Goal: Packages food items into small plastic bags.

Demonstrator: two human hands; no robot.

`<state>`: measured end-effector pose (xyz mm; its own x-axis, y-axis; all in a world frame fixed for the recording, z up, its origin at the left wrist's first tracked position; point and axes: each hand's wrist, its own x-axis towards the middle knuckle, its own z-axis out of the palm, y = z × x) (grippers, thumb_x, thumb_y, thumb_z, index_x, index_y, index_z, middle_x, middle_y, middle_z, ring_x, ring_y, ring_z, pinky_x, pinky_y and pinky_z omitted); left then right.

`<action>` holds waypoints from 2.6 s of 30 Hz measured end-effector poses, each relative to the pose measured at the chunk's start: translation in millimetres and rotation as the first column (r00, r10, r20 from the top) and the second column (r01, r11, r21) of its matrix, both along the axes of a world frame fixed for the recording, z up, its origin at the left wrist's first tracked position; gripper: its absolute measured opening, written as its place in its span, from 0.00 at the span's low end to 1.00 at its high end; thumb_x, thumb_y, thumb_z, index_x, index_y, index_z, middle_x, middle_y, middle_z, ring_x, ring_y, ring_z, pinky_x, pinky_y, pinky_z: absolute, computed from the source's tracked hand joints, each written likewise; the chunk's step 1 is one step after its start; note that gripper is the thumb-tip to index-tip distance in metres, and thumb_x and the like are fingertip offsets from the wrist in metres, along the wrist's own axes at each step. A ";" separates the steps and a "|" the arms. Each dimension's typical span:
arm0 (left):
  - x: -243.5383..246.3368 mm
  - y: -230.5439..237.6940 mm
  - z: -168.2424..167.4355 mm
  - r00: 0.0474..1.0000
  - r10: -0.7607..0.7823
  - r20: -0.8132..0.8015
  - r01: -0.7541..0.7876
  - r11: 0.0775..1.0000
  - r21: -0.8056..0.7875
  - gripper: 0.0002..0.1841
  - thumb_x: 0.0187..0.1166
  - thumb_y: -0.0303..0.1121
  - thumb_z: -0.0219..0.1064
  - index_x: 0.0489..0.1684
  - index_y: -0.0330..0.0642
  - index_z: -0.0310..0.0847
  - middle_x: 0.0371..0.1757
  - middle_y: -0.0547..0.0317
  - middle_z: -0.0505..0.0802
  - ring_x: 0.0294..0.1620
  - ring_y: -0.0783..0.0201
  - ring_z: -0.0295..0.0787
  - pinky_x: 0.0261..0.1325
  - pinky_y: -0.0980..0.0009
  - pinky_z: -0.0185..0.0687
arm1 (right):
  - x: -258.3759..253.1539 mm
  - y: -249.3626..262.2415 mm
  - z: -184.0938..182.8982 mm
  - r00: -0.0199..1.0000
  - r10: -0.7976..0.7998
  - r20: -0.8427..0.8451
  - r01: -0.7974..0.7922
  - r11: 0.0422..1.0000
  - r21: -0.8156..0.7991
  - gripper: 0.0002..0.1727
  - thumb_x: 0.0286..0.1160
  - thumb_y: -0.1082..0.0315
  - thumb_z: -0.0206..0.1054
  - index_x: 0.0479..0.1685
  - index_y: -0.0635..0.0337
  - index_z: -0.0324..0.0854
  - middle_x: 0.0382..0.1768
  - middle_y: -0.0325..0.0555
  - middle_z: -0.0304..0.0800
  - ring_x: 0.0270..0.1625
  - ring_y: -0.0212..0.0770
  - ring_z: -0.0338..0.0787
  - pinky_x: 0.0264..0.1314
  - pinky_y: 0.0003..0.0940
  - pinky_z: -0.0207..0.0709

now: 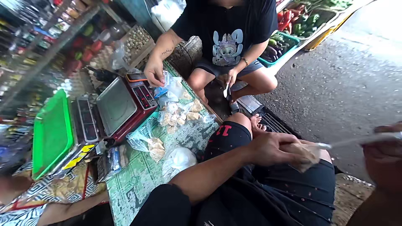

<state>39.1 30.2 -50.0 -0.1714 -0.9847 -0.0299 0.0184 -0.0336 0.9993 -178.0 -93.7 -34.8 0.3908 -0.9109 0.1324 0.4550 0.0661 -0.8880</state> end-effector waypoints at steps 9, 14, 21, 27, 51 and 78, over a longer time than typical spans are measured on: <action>19.6 18.1 -22.5 0.931 0.348 0.108 -0.362 0.915 0.178 0.09 0.74 0.31 0.77 0.39 0.32 0.91 0.36 0.57 0.94 0.39 0.73 0.90 0.50 0.71 0.87 | 60.1 67.2 -61.0 0.872 0.385 -0.301 -0.350 0.922 0.165 0.22 0.68 0.58 0.78 0.56 0.62 0.87 0.44 0.45 0.95 0.45 0.37 0.94 0.51 0.34 0.91; 20.9 22.2 -16.6 0.895 0.446 0.009 -0.439 0.876 0.199 0.10 0.73 0.26 0.77 0.46 0.29 0.89 0.42 0.53 0.95 0.44 0.70 0.92 0.57 0.69 0.88 | 65.3 59.6 -61.3 0.881 0.381 -0.280 -0.351 0.924 0.152 0.18 0.70 0.59 0.78 0.54 0.60 0.89 0.42 0.42 0.96 0.43 0.34 0.94 0.48 0.29 0.90; 29.0 36.2 -20.8 0.849 0.518 -0.109 -0.501 0.853 0.147 0.13 0.69 0.19 0.77 0.51 0.26 0.87 0.45 0.51 0.95 0.45 0.68 0.92 0.55 0.69 0.90 | 72.5 64.1 -69.6 0.904 0.367 -0.219 -0.360 0.930 0.073 0.12 0.71 0.61 0.77 0.48 0.57 0.90 0.39 0.40 0.95 0.36 0.33 0.93 0.40 0.28 0.90; 45.3 49.7 -27.5 0.857 0.480 -0.186 -0.432 0.867 0.249 0.16 0.75 0.24 0.73 0.57 0.25 0.82 0.49 0.50 0.93 0.50 0.65 0.91 0.60 0.66 0.88 | 87.0 65.1 -72.3 0.917 0.350 -0.193 -0.345 0.937 0.059 0.07 0.78 0.62 0.72 0.38 0.54 0.91 0.34 0.36 0.94 0.35 0.30 0.91 0.40 0.27 0.88; 50.6 59.7 -39.0 0.703 0.695 -0.152 -0.612 0.700 0.368 0.06 0.76 0.26 0.72 0.45 0.34 0.86 0.42 0.49 0.94 0.44 0.59 0.92 0.54 0.58 0.91 | 114.1 87.3 -87.6 0.852 0.472 -0.226 -0.398 0.865 0.305 0.10 0.80 0.64 0.69 0.39 0.63 0.90 0.29 0.43 0.90 0.30 0.33 0.86 0.36 0.30 0.83; 145.1 133.6 -7.7 0.664 0.703 0.254 -0.748 0.626 0.221 0.08 0.78 0.28 0.70 0.48 0.33 0.87 0.41 0.54 0.93 0.43 0.65 0.91 0.52 0.62 0.90 | 119.6 94.7 -100.7 0.780 0.561 -0.278 -0.481 0.821 0.308 0.14 0.83 0.60 0.63 0.56 0.56 0.88 0.47 0.44 0.94 0.40 0.37 0.93 0.44 0.34 0.90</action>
<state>184.2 163.8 -57.6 0.6225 -0.7273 -0.2890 0.0336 -0.3441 0.9383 -58.4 1.0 -135.5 0.7956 -0.5429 -0.2689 -0.0331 0.4043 -0.9140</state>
